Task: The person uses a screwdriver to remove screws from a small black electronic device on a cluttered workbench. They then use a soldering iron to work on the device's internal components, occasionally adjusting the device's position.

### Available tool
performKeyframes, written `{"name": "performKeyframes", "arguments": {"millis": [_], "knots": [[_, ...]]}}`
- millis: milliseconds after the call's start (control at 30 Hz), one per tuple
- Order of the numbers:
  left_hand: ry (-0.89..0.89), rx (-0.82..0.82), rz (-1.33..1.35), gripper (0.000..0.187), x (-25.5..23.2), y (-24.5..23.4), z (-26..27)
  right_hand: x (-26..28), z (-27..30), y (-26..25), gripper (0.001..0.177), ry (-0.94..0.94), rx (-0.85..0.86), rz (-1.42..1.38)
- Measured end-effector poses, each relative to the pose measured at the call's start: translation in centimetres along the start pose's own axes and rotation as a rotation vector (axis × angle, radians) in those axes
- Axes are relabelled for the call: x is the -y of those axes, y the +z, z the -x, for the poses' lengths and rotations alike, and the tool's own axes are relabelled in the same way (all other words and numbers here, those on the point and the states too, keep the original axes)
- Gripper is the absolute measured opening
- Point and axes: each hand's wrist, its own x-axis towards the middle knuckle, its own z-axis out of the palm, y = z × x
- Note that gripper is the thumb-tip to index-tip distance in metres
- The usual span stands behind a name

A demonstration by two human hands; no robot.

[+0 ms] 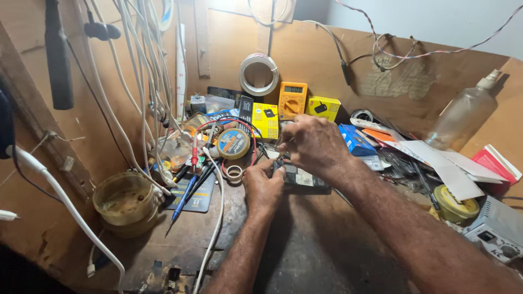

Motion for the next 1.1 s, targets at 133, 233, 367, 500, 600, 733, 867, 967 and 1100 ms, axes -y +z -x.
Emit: {"name": "performKeyframes", "arguments": {"millis": [133, 233, 367, 500, 600, 733, 867, 967, 1100], "knots": [[-0.015, -0.024, -0.003, 0.030, 0.0, 0.1, -0.1, 0.4, 0.0, -0.7, 0.023, 0.307, 0.169, -0.005], [0.006, -0.013, 0.031, 0.029, 0.0, -0.2, 0.3, 0.1, -0.1, -1.6, 0.023, 0.163, 0.158, -0.040], [0.060, 0.000, 0.055, 0.027, 0.0, 0.2, 0.3, -0.5, 0.2, -1.1, 0.016, -0.155, 0.016, 0.106], [-0.007, -0.031, -0.081, 0.033, 0.1, -0.1, -0.1, -0.5, 0.0, -0.3, 0.014, -0.272, -0.004, 0.150], [0.069, 0.006, 0.061, 0.026, 0.4, -0.1, -0.1, -0.6, 0.0, 0.1, 0.019, -0.230, 0.057, 0.159], [0.039, -0.041, -0.029, 0.031, 0.0, 0.0, 0.0, -0.4, -0.7, -0.4, 0.025, -0.036, 0.233, 0.206], [-0.017, -0.028, -0.054, 0.033, -0.1, -0.1, 0.3, -0.5, -0.7, -0.3, 0.018, -0.129, 0.138, 0.094], [-0.003, -0.010, -0.002, 0.033, 0.1, -0.1, 0.4, -1.0, -0.1, 0.2, 0.007, -0.309, 0.002, 0.163], [-0.022, -0.043, -0.045, 0.037, -0.2, -0.2, 0.2, -0.5, 0.3, 0.6, 0.008, -0.234, 0.024, 0.159]]}}
